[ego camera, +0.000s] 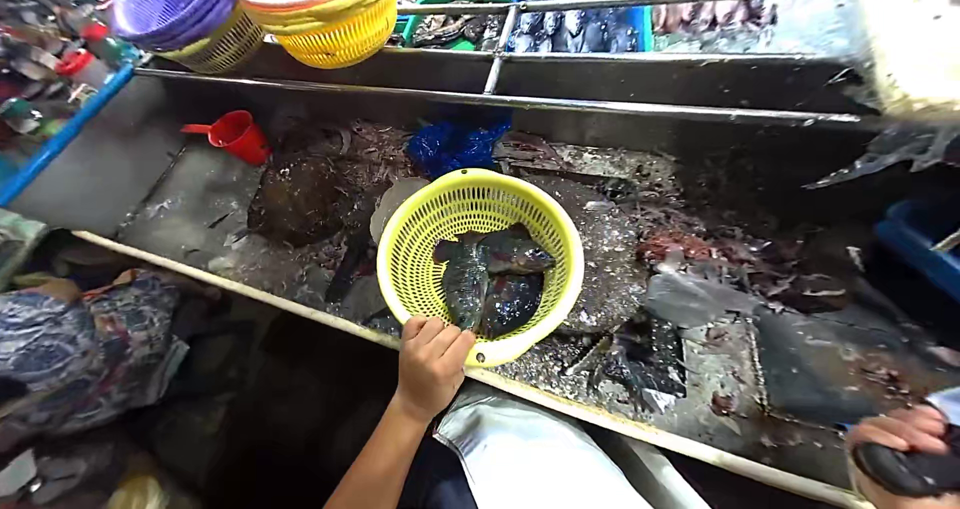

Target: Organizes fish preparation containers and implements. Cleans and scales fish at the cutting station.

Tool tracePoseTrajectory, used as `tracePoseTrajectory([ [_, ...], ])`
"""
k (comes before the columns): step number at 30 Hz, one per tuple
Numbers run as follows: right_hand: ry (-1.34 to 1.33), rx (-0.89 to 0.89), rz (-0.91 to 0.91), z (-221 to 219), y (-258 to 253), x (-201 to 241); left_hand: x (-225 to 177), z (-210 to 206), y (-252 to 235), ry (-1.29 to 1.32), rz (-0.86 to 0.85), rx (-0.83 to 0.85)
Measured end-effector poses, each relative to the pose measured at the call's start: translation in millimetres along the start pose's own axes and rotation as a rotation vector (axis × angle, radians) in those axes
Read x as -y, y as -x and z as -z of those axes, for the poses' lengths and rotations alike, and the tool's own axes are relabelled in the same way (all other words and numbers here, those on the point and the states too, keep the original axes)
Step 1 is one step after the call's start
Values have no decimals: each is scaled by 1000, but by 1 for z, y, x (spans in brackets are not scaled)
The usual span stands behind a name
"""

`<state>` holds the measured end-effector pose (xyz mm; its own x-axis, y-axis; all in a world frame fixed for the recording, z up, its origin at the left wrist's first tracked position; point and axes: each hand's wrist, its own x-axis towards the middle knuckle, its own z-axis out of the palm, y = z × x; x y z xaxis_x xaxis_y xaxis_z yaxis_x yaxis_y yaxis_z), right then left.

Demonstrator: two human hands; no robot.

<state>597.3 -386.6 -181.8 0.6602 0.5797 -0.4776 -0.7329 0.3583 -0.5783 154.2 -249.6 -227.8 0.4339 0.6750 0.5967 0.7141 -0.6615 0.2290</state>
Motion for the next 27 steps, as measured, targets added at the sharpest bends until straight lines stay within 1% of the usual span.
tracePoseTrajectory([
  [4, 127, -47, -44, -22, 18, -48, 46, 9, 12, 68, -57, 41],
  [8, 291, -65, -84, -53, 36, -103, 76, 23, 0, 157, -134, 41],
  [11, 421, -60, -38, -79, 49, -138, 98, 57, -20, 247, -191, 50],
  [14, 486, -53, -9, -99, 53, -159, 130, 105, -30, 301, -217, 59],
  [17, 517, -104, 36, -110, 55, -176, 162, 150, -33, 259, -177, 17],
  [19, 526, -143, 53, -115, 55, -184, 182, 164, -33, 166, -142, -44],
  [21, 520, -148, 45, -118, 54, -193, 200, 164, -30, 37, -89, -110],
  [23, 500, -126, 14, -114, 52, -200, 217, 154, -27, -117, -24, -143],
  [25, 499, -85, -11, -110, 47, -206, 240, 136, -25, -256, 42, -134],
  [27, 508, -87, -12, -109, 45, -213, 267, 110, -17, -350, 87, -100],
])
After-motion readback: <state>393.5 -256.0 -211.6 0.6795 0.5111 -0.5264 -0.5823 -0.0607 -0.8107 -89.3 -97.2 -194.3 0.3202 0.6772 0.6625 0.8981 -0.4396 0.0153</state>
